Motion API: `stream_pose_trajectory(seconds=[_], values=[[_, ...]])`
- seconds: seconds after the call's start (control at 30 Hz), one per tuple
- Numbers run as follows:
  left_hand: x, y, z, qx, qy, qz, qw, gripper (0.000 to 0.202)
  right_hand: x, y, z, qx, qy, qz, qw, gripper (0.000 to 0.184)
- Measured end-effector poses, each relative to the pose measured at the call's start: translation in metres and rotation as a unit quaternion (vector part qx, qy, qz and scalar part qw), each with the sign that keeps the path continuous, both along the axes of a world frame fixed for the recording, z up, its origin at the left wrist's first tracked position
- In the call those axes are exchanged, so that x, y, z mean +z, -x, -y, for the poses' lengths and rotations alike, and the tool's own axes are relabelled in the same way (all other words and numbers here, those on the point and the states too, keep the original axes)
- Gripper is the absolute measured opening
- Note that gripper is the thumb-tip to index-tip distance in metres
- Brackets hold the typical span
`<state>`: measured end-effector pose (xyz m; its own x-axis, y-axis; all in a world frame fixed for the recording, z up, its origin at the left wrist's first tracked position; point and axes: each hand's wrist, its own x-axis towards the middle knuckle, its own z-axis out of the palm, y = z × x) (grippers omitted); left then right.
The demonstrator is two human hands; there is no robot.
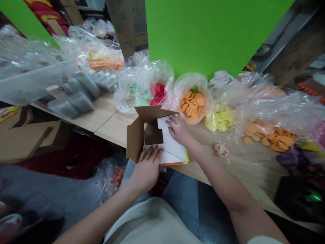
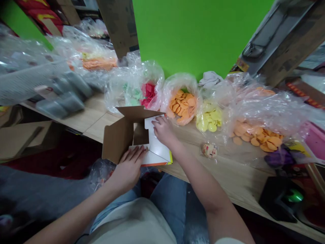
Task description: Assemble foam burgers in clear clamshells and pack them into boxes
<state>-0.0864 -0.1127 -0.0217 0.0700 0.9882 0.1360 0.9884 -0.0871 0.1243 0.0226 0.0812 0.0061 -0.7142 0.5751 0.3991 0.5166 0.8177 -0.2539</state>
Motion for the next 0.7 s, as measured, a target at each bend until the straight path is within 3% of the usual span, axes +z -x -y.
stream_pose_trajectory(seconds=[0.1,0.17,0.23,0.3,0.37,0.43,0.57,0.7], values=[[0.003,0.004,-0.004,-0.032,0.051,0.031,0.998,0.074,0.024,0.015,-0.008,-0.073,0.036,-0.165,0.983,0.029],[0.005,0.006,-0.009,-0.044,0.081,0.032,0.995,0.074,0.045,0.034,-0.016,-0.078,0.046,-0.226,0.97,0.031],[0.005,0.008,-0.014,-0.049,0.09,0.023,0.994,0.061,0.061,0.053,-0.024,-0.035,0.107,-0.201,0.973,0.038],[0.0,0.012,-0.015,-0.047,0.073,0.01,0.996,0.052,0.066,0.064,-0.029,0.023,0.198,-0.109,0.974,0.049],[-0.009,0.016,-0.013,-0.047,0.038,0.0,0.998,0.05,0.06,0.066,-0.028,0.095,0.24,-0.001,0.966,0.047],[-0.02,0.018,-0.008,-0.046,-0.007,0.001,0.999,0.051,0.046,0.059,-0.02,0.14,0.186,0.076,0.97,0.036],[-0.036,0.02,-0.003,-0.055,-0.08,0.041,0.994,0.052,0.013,0.045,0.0,0.07,0.0,0.14,0.988,0.059],[-0.037,0.034,0.015,-0.197,-0.151,0.069,0.966,0.045,-0.008,0.045,0.008,0.033,-0.081,0.142,0.986,0.063]])
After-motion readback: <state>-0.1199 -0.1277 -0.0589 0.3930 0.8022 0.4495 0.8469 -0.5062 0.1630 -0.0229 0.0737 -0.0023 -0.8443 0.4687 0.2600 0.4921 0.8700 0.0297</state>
